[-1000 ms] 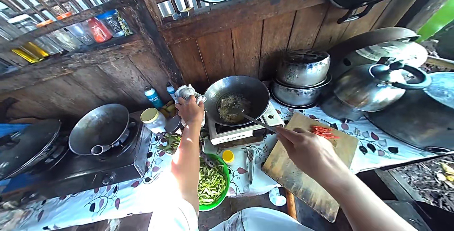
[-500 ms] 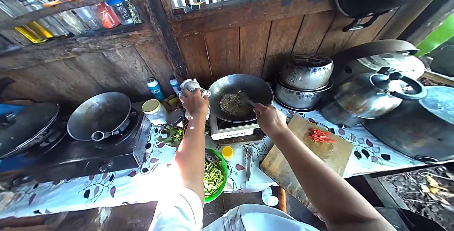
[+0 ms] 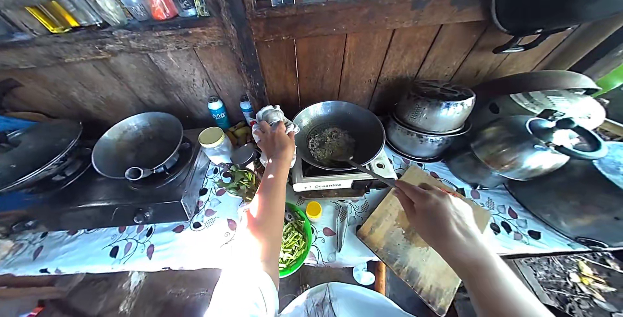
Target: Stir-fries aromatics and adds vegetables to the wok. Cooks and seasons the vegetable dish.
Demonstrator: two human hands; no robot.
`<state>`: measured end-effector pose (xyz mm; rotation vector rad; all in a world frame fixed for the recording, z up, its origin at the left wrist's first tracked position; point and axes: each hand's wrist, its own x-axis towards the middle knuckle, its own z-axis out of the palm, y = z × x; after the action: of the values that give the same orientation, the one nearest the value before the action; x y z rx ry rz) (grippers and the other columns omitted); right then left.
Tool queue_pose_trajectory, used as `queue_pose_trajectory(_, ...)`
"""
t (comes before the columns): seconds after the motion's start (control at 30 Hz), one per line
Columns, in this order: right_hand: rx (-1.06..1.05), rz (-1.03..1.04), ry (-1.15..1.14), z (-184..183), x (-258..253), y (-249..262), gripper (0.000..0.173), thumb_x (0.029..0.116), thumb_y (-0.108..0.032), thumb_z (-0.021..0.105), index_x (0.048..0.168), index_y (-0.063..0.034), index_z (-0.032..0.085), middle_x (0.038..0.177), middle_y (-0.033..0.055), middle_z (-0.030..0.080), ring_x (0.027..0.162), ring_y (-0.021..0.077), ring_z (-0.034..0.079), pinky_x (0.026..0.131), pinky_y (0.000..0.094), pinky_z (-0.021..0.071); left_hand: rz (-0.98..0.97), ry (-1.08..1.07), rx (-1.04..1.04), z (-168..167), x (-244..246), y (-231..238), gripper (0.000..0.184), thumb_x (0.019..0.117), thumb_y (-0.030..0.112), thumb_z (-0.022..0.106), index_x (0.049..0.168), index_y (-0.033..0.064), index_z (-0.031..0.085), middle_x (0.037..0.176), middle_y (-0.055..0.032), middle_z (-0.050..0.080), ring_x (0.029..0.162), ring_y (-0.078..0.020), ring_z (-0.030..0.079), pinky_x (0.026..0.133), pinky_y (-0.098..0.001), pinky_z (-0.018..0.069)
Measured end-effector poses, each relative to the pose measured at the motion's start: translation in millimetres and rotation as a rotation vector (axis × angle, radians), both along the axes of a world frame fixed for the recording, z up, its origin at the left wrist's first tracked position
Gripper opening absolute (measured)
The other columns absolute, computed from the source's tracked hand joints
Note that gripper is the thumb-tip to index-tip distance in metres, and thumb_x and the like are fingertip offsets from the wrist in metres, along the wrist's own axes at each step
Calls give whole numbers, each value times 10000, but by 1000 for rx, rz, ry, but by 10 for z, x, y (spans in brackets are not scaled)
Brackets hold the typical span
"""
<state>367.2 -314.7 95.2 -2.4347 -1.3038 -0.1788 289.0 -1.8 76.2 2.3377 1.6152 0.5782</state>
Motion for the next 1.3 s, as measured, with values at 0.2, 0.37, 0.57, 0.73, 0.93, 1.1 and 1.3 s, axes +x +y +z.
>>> queue_pose_trajectory(0.2,-30,-136,206,-377,384,654,352,1108,-231,478,1345,-52,667,1102,297,700,1018,500,689,844,659,517,7,7,-24,58,-46,-92,297,948,334,734,1140,108,720,1453,-283,450,1347,-485,433,952,-620,463)
queue_pose_trajectory(0.37,-40,-148,257,-441,385,750,355,1107,-227,477,1376,-71,650,1147,297,690,1058,500,677,873,658,515,-6,16,-32,44,-54,-106,313,949,344,736,1165,118,716,1460,-282,447,1354,-490,430,956,-628,465)
queue_pose_trajectory(0.57,130,44,10,-67,78,-21,271,1042,-188,575,1168,-37,761,886,237,724,765,447,717,625,613,550,-22,37,-18,37,-54,-116,318,938,354,751,1144,114,722,1460,-281,442,1354,-499,417,951,-634,456)
queue_pose_trajectory(0.73,58,48,87,-7,-45,78,254,1054,-173,577,1158,-29,759,926,247,731,839,459,724,688,624,554,-15,57,-7,17,-44,-128,316,939,358,751,1152,127,724,1468,-278,436,1362,-490,414,960,-632,455)
queue_pose_trajectory(0.93,11,-72,314,-330,184,789,344,1099,-249,499,1317,-61,686,1108,241,713,1027,442,696,856,614,539,4,72,20,10,-30,-117,293,936,357,752,1118,129,731,1465,-266,443,1369,-474,416,954,-609,471)
queue_pose_trajectory(1.1,-28,-34,265,-412,189,920,342,1102,-277,490,1300,-82,691,1103,223,712,1002,419,707,821,601,554,21,86,32,5,-1,-105,287,883,328,808,1080,129,745,1479,-250,446,1386,-468,408,976,-607,470)
queue_pose_trajectory(1.3,66,29,89,-49,-32,96,253,1055,-206,574,1139,-59,762,909,205,728,800,418,723,654,607,560,-49,169,83,6,-18,-135,337,877,348,815,1084,90,752,1488,-270,448,1391,-484,402,971,-618,470)
